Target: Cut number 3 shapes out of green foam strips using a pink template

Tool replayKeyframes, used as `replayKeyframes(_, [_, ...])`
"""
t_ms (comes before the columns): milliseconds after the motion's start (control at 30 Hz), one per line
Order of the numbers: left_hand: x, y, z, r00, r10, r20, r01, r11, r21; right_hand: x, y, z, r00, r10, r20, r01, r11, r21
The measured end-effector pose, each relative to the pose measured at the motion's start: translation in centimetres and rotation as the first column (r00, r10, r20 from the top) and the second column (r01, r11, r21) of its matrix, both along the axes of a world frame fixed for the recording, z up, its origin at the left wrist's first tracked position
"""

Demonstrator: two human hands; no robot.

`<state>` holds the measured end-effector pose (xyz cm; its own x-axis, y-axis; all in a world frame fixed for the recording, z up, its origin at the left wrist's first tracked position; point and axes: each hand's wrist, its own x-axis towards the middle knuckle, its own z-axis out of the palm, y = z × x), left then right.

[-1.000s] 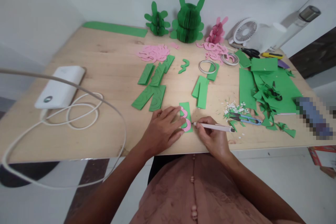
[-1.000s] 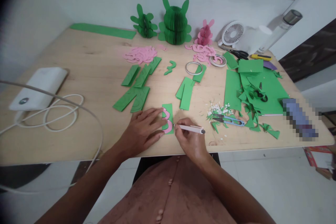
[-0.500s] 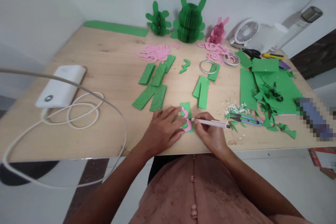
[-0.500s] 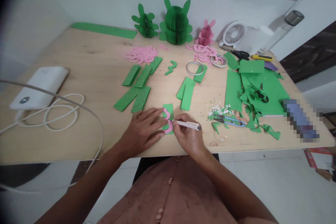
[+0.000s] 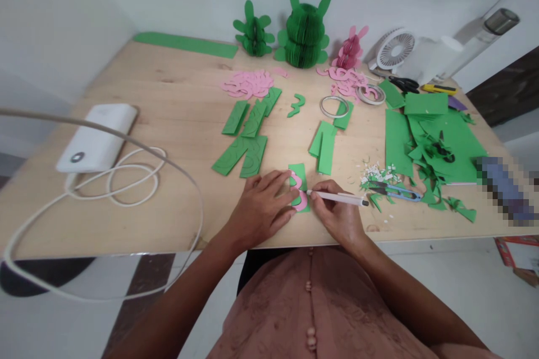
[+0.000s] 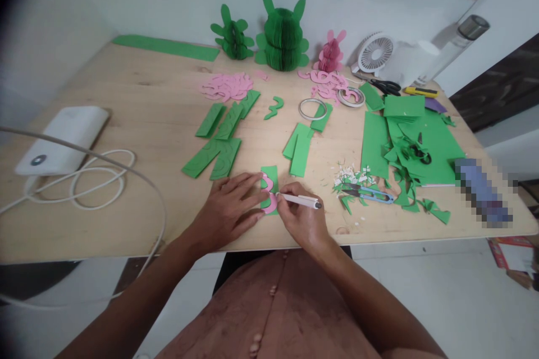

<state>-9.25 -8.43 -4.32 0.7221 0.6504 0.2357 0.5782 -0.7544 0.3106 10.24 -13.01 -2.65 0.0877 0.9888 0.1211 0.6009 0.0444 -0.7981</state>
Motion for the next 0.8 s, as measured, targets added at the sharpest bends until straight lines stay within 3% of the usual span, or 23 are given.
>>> replayKeyframes(800, [0.0,0.0,0.0,1.000,0.002,-0.002,-0.002,1.000,0.006,0.5,-1.6,-0.2,0.997,-0.011,0.083,0.006,0.998,0.068])
